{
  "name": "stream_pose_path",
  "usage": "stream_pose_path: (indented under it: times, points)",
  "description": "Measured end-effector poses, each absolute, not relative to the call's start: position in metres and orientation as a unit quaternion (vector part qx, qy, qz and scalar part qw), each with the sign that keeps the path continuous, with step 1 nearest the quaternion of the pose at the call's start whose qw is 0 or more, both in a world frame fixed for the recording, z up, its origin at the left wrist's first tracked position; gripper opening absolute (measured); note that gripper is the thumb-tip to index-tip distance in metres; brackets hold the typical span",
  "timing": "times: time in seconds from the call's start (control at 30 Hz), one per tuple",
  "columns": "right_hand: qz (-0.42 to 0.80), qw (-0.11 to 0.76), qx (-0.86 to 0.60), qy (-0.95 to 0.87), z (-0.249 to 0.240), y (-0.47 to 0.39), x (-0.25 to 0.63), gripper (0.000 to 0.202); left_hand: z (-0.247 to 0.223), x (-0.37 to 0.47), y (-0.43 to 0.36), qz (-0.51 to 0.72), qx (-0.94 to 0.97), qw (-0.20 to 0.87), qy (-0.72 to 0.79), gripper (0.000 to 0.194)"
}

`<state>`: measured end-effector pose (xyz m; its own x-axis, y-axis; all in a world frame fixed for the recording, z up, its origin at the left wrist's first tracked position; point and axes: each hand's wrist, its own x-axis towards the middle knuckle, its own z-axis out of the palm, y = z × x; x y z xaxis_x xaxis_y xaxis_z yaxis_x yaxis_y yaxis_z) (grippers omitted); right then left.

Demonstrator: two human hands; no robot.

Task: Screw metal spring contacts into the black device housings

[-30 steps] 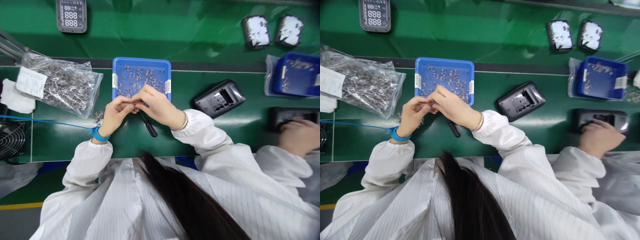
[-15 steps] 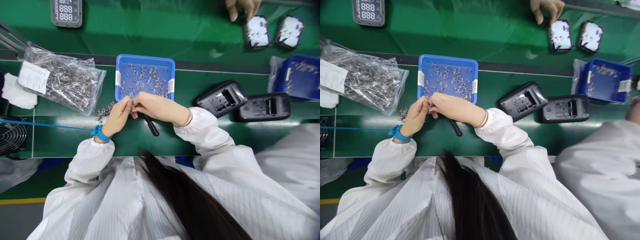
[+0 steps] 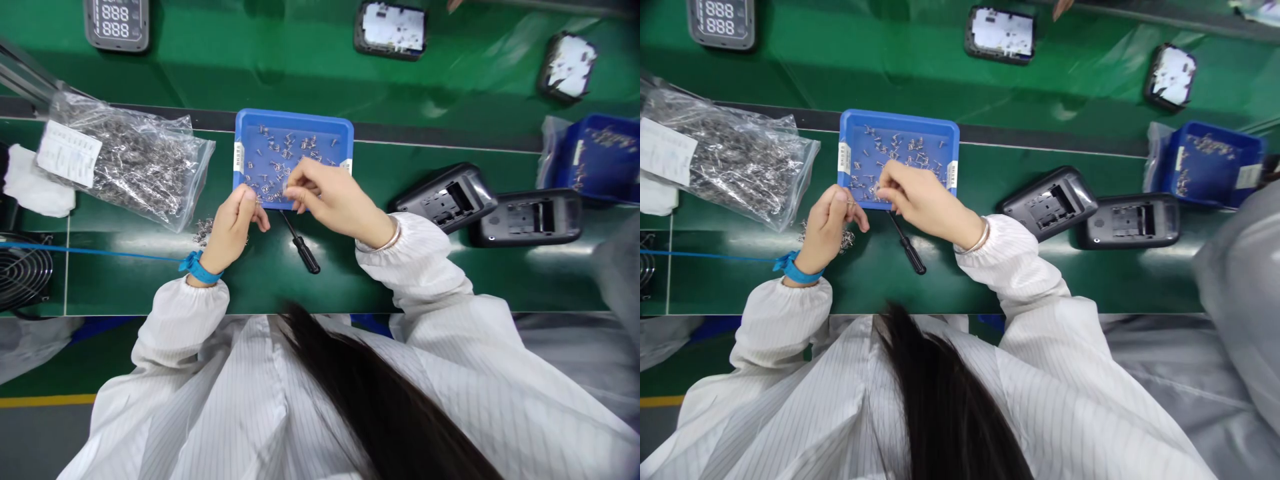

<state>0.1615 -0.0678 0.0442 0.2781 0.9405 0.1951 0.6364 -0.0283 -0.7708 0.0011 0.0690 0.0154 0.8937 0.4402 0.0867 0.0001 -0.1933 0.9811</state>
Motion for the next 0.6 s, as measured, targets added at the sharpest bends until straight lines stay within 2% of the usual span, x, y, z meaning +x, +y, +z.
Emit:
stream_pose_path:
  times: [0.07, 0.2, 0.3, 0.37, 0.47, 0.6]
  points:
    - [0.130, 0.351, -0.747, -0.549, 0.037, -0.069, 0.172, 0.015, 0.011, 0.004, 0.070, 0.210, 0.771, 0.578, 0.162, 0.037]
    - [0.067, 0.234, -0.813, -0.529, 0.028, -0.072, 0.183, 0.037, 0.011, 0.008, 0.080, 0.227, 0.869, 0.424, 0.119, 0.038]
    - [0.067, 0.246, -0.782, -0.569, 0.033, -0.072, 0.172, 0.039, 0.025, 0.001, 0.097, 0.223, 0.899, 0.357, 0.124, 0.042]
    - [0.098, 0.268, -0.725, -0.627, 0.037, -0.070, 0.158, 0.033, 0.037, -0.010, 0.112, 0.174, 0.907, 0.361, 0.128, 0.042]
    - [0.171, 0.248, -0.644, -0.703, 0.036, -0.064, 0.133, 0.028, 0.044, -0.027, 0.131, 0.016, 0.922, 0.380, 0.075, 0.046]
    - [0.189, 0.177, -0.647, -0.717, 0.015, -0.050, 0.100, 0.030, 0.029, -0.030, 0.136, -0.104, 0.952, 0.284, 0.055, 0.043]
